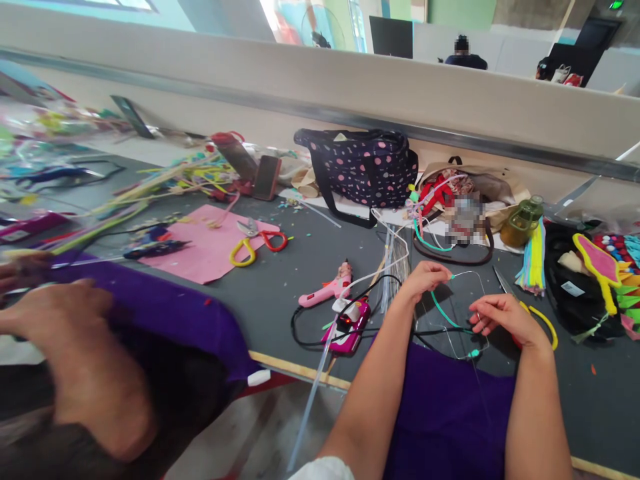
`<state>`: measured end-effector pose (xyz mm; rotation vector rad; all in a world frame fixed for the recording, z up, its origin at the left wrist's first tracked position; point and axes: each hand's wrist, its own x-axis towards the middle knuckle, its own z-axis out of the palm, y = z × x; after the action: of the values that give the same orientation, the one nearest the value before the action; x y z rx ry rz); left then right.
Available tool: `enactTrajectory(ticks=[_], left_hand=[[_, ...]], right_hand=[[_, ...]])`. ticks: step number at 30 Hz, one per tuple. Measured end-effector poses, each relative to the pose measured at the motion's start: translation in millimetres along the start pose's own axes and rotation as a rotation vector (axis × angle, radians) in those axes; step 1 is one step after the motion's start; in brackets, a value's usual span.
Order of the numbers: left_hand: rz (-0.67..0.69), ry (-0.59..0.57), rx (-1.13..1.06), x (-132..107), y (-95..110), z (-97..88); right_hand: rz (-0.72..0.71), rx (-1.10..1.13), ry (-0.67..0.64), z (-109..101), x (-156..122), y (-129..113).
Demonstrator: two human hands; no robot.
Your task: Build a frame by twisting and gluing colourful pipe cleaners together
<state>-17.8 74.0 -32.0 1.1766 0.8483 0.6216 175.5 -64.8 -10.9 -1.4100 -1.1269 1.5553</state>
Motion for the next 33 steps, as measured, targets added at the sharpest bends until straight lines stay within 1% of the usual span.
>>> enactTrajectory(ticks=[3, 8, 11, 15, 17, 21, 22, 23, 24, 26, 28, 30, 33], left_hand=[[0.010, -0.024, 0.007, 0.7, -0.6, 0.5], [0.052, -0.071, 0.037, 4.7, -5.1, 4.6], [0.098, -0.066, 0.077, 9.0, -10.7, 8.6], [0.156, -0.009, 0.163, 16.6, -20.3, 14.6], [0.174, 0.002, 0.199, 20.0, -24.4, 17.6], [0.152, 0.025, 0.247, 23.5, -28.3, 21.5], [0.145, 0.030, 0.249, 23.8, -28.5, 21.9], [0.143, 0.033, 0.248, 24.1, -28.6, 22.3], [0.144, 0.035, 0.246, 24.3, -28.7, 22.4], [0.154, 0.033, 0.243, 25.1, -29.1, 22.6], [0.168, 0.029, 0.247, 26.4, -30.1, 22.7], [0.181, 0.024, 0.252, 27.5, -31.4, 22.8], [0.188, 0.017, 0.250, 27.6, -32.4, 22.9]], right_hand=[[-0.018, 0.032, 0.081, -2.7, 3.7, 0.9], [-0.151, 0.023, 0.304, -9.7, 14.2, 7.0], [-0.183, -0.054, 0.395, -12.7, 23.4, 15.6], [-0.203, -0.194, 0.487, -17.7, 35.0, 27.6], [-0.239, -0.240, 0.541, -21.0, 38.3, 30.5], [-0.363, -0.368, 0.768, -23.0, 37.2, 26.3], [-0.382, -0.399, 0.796, -21.4, 36.0, 23.8], [-0.391, -0.413, 0.784, -18.7, 35.0, 21.4], [-0.388, -0.412, 0.732, -15.0, 34.4, 19.0], [-0.351, -0.395, 0.571, -5.2, 34.7, 15.6], [-0.305, -0.446, 0.467, 5.7, 37.0, 14.2], [-0.269, -0.537, 0.423, 15.0, 40.1, 14.5], [-0.238, -0.603, 0.405, 23.3, 44.1, 16.7]])
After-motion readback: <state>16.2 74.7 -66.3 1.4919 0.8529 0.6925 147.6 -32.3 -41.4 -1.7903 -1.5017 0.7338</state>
